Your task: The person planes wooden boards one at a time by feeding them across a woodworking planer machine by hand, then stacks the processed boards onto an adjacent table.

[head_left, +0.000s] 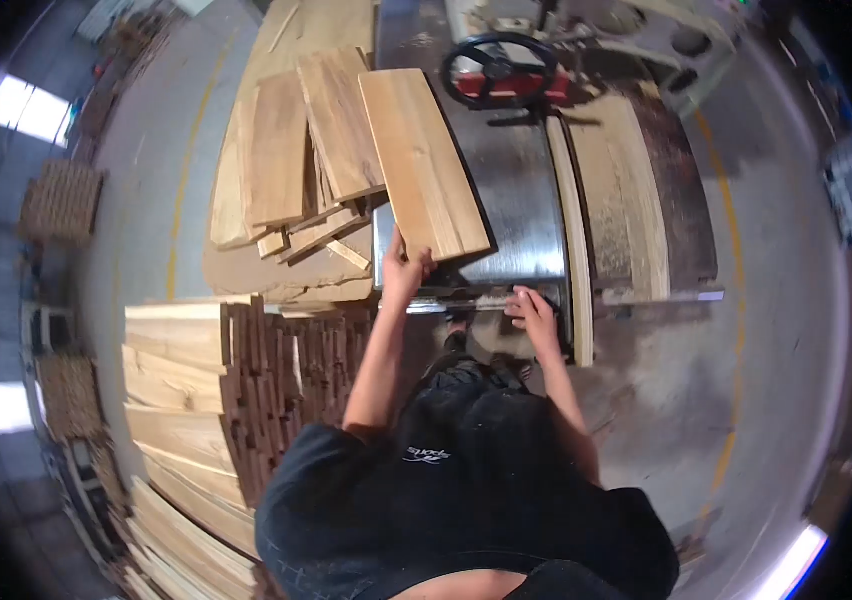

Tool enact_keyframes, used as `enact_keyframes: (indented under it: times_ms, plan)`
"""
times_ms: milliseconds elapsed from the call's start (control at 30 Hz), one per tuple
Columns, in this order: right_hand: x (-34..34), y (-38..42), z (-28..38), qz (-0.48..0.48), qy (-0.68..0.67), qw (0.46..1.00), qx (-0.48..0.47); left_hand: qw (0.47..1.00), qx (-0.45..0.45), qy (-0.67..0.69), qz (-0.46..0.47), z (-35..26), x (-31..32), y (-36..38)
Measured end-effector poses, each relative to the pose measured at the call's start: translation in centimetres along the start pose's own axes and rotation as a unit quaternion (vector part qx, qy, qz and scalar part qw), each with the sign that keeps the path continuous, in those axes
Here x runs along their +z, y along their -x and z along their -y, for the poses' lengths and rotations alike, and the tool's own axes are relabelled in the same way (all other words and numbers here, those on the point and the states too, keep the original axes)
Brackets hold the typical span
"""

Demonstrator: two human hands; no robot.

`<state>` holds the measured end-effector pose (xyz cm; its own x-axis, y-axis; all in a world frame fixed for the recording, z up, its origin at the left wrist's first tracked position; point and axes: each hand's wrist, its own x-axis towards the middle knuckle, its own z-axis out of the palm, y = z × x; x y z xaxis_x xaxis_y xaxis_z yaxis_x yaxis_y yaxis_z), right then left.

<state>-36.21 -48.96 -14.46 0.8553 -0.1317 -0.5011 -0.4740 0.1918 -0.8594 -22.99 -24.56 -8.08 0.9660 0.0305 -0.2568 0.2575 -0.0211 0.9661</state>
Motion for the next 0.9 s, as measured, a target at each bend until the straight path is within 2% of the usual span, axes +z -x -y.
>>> enact_keyframes:
  times_ms: [67, 133, 167, 333, 433, 500, 533, 600, 667, 767, 900]
  plan:
    - [0.2, 2.2, 1.0, 0.012, -0.009, 1.000, -0.002, 0.998, 0.044, -0.012, 0.052, 3.0, 0.4, 3.7]
    - [0.4, 3.6, 1.4, 0.010, -0.054, 0.998, 0.030, 0.995, 0.020, -0.035, 0.091, 6.0, 0.6, 6.5]
    - [0.2, 4.3, 1.0, 0.031, -0.063, 0.997, 0.031, 0.997, 0.011, 0.006, 0.072, 6.3, 1.5, 8.4]
    - [-0.3, 6.2, -1.7, 0.047, -0.161, 0.984, 0.054, 0.997, -0.006, -0.023, 0.071, 6.0, 2.2, 11.1]
    - [-1.4, 7.3, -2.0, 0.060, -0.197, 0.977, 0.054, 0.995, -0.008, 0.025, 0.100, 6.3, 1.8, 12.3]
    - [-2.2, 8.5, -1.1, 0.065, -0.187, 0.978, 0.069, 0.990, -0.012, 0.039, 0.137, 4.6, 1.9, 14.7]
    - [-2.5, 9.0, -1.0, 0.068, -0.180, 0.977, 0.088, 0.993, -0.032, -0.018, 0.115, 2.6, 2.6, 16.6]
    - [-3.2, 8.7, -3.6, 0.076, -0.180, 0.974, 0.118, 0.990, -0.027, -0.049, 0.129, 6.6, 1.3, 17.4]
    - [-3.8, 8.6, -4.9, 0.063, -0.140, 0.974, 0.165, 0.986, -0.048, -0.037, 0.154, 8.1, 0.1, 18.0]
    - [-5.1, 7.8, -7.2, 0.089, -0.068, 0.981, 0.157, 0.980, -0.081, -0.007, 0.182, 8.8, 0.6, 17.8]
    - [-4.7, 7.5, -7.4, 0.037, -0.114, 0.973, 0.199, 0.969, -0.081, -0.006, 0.232, 9.3, 1.4, 15.2]
